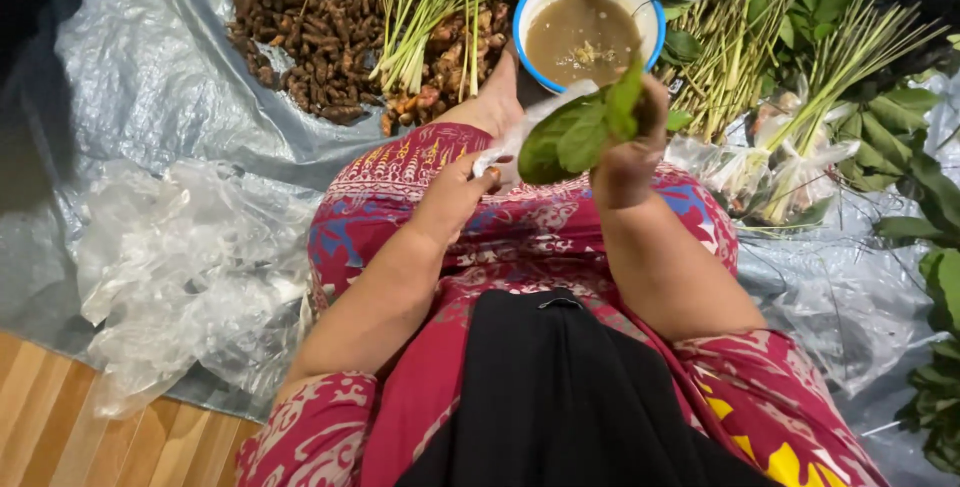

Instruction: Sorting and bagging lemongrass, ginger roots, and green leaves into plastic bags

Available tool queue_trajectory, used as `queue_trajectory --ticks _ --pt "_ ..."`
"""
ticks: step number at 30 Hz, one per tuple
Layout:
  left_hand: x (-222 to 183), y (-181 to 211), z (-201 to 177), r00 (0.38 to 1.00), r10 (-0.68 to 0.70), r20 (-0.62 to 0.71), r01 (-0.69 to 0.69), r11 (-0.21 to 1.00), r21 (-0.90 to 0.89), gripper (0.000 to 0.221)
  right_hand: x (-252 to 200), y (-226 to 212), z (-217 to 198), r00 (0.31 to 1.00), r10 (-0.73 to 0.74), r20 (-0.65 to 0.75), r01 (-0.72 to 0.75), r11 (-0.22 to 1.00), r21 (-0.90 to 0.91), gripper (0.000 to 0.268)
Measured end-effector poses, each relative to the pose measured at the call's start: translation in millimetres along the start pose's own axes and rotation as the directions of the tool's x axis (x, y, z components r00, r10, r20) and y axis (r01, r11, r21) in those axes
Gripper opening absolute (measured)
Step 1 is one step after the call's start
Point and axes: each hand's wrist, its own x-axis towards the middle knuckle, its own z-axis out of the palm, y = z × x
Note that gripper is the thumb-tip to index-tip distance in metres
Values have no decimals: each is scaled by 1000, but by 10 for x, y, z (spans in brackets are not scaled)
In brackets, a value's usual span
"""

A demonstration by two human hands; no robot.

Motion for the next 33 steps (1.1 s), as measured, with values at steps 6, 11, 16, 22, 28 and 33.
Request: queue_trajectory --ticks 6,11,16,22,28,33 --pt "-42 -123 -6 993 -41 111 42 999 -7 53 -71 563 -432 950 -143 279 216 943 -254 59" --pt "-506 731 139 979 -168 116 80 839 538 62 -122 368 -89 960 -193 205 247 926 -286 37" --pt "-355 413 90 974 -85 212 -109 643 758 51 53 -75 276 991 -51 126 70 986 -153 39" --pt "-246 140 32 999 -6 -41 14 980 200 23 -301 588 -291 901 -268 341 379 869 -319 36" --pt "-3 -101 -314 975 -214 -55 144 804 -577 17 -334 124 -290 667 -220 712 436 890 -133 51" --pt "-52 -47 -322 983 -176 -57 100 765 -637 19 -290 -31 -266 729 -107 676 183 982 -41 70"
